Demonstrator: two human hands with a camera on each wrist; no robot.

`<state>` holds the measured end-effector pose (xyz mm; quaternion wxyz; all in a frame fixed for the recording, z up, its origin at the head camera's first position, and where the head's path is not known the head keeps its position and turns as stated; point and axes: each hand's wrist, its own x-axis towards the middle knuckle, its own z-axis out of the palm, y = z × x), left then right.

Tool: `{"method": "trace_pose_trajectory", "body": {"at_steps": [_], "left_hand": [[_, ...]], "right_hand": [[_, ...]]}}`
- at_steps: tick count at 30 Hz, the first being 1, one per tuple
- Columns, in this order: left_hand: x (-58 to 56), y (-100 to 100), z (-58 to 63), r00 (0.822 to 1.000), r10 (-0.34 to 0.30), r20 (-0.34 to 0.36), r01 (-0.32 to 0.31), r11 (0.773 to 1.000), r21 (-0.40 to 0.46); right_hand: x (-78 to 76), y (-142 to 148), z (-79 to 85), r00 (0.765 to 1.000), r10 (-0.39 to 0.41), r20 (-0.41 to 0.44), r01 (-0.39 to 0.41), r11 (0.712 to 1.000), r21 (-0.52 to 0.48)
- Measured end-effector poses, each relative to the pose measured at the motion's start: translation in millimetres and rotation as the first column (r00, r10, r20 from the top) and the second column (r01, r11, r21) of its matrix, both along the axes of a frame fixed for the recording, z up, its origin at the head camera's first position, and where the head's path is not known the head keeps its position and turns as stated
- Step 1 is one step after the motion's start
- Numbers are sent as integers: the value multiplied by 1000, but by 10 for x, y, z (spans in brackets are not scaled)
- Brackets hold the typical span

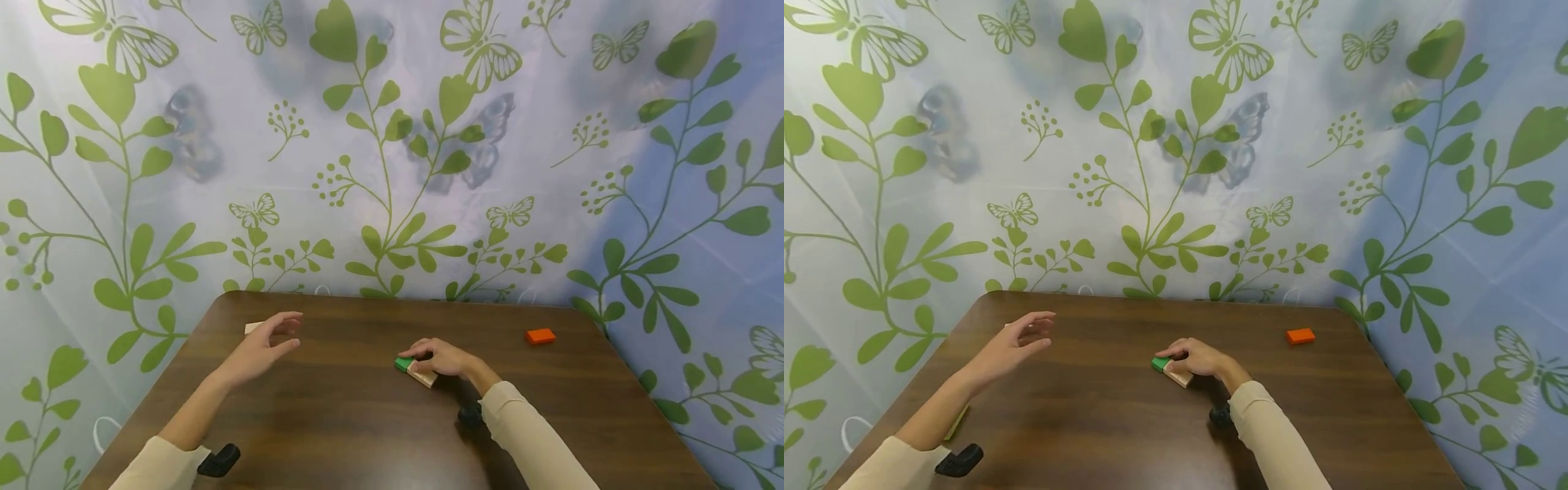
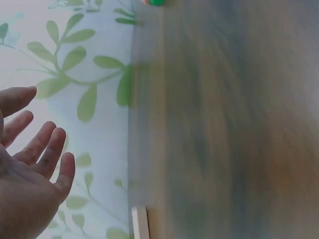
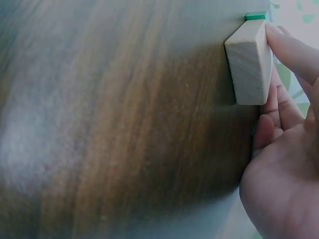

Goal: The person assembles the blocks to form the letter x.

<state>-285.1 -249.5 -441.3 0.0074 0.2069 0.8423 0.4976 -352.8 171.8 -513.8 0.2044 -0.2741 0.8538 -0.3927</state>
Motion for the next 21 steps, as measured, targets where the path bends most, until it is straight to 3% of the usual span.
{"method": "trace_pose_trajectory", "body": {"at_steps": [6,11,15,18,21], "left_hand": [[273,-373,-47,995,84,-57,-87,994,-65],[489,-618,-177,982,177,-68,-185,974,-131],[605,-819,-347,962,222,-156,-255,936,-242],[672,-968,-481,935,259,-241,-324,899,-294],[745,-1097,-586,923,302,-238,-367,878,-307]], "right_hand": [[-16,-7,2,1000,8,-4,-8,1000,10],[-23,9,3,1000,10,6,-10,1000,5],[-39,12,11,1000,8,2,-8,1000,2],[-48,8,6,1000,11,3,-11,1000,9],[-49,1,-9,1000,13,15,-13,1000,18]]}}
